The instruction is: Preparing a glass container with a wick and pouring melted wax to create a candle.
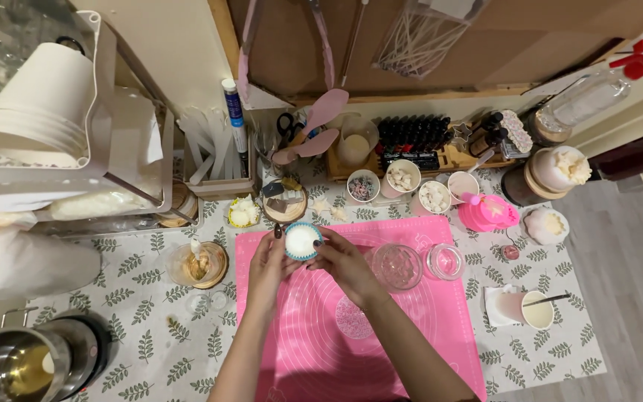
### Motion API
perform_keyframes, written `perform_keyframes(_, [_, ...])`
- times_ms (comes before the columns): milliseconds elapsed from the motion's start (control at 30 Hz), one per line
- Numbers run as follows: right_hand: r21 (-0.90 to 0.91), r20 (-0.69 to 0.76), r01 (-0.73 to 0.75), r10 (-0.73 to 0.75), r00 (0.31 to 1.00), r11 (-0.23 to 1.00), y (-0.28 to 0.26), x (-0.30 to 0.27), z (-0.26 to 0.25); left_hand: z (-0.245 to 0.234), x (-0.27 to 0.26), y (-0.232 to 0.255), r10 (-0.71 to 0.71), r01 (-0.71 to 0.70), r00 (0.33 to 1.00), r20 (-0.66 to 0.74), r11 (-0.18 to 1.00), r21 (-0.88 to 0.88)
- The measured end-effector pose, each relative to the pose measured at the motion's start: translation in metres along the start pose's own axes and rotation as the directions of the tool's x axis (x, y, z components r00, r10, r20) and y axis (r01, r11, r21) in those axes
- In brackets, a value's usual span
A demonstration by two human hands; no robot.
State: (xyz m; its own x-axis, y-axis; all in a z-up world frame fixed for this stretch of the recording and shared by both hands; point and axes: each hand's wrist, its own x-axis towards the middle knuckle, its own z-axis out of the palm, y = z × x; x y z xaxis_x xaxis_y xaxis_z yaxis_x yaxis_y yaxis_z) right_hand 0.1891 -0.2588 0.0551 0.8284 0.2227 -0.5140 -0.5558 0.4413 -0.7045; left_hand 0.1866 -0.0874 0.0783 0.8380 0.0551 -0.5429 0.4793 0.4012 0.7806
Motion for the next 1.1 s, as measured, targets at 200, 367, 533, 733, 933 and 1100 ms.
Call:
perform_keyframes(200, [-0.062,0.042,0.054,-0.052,0.998,0.997,-0.008,-0.010,0.015,-0.024,0.022,-0.050,0.129,-0.129,0.992,0.003,0.989,0.077])
perform_keyframes(367, [-0.092,0.016,0.058,-0.057,0.998,0.994,0.002,-0.006,0.007,0.002,-0.010,-0.003,0.151,-0.152,0.988,0.013,0.986,0.075])
perform_keyframes(533, [-0.099,-0.037,0.029,-0.033,0.999,0.995,-0.002,-0.015,0.014,-0.002,-0.006,-0.011,0.147,-0.148,0.988,0.044,0.988,0.034])
perform_keyframes(733, [-0.009,-0.163,-0.029,0.027,0.986,1.000,0.021,0.009,-0.007,-0.006,-0.013,0.000,0.204,-0.197,0.977,0.053,0.787,0.585])
perform_keyframes(933, [0.193,-0.268,0.094,-0.040,0.963,0.977,0.052,0.090,-0.052,-0.012,-0.040,0.020,0.330,-0.334,0.942,0.055,0.926,0.176])
perform_keyframes(1100, [0.344,-0.549,0.134,0.083,0.832,0.929,0.044,0.160,-0.049,-0.039,-0.052,0.022,0.358,-0.343,0.925,-0.127,0.931,0.127])
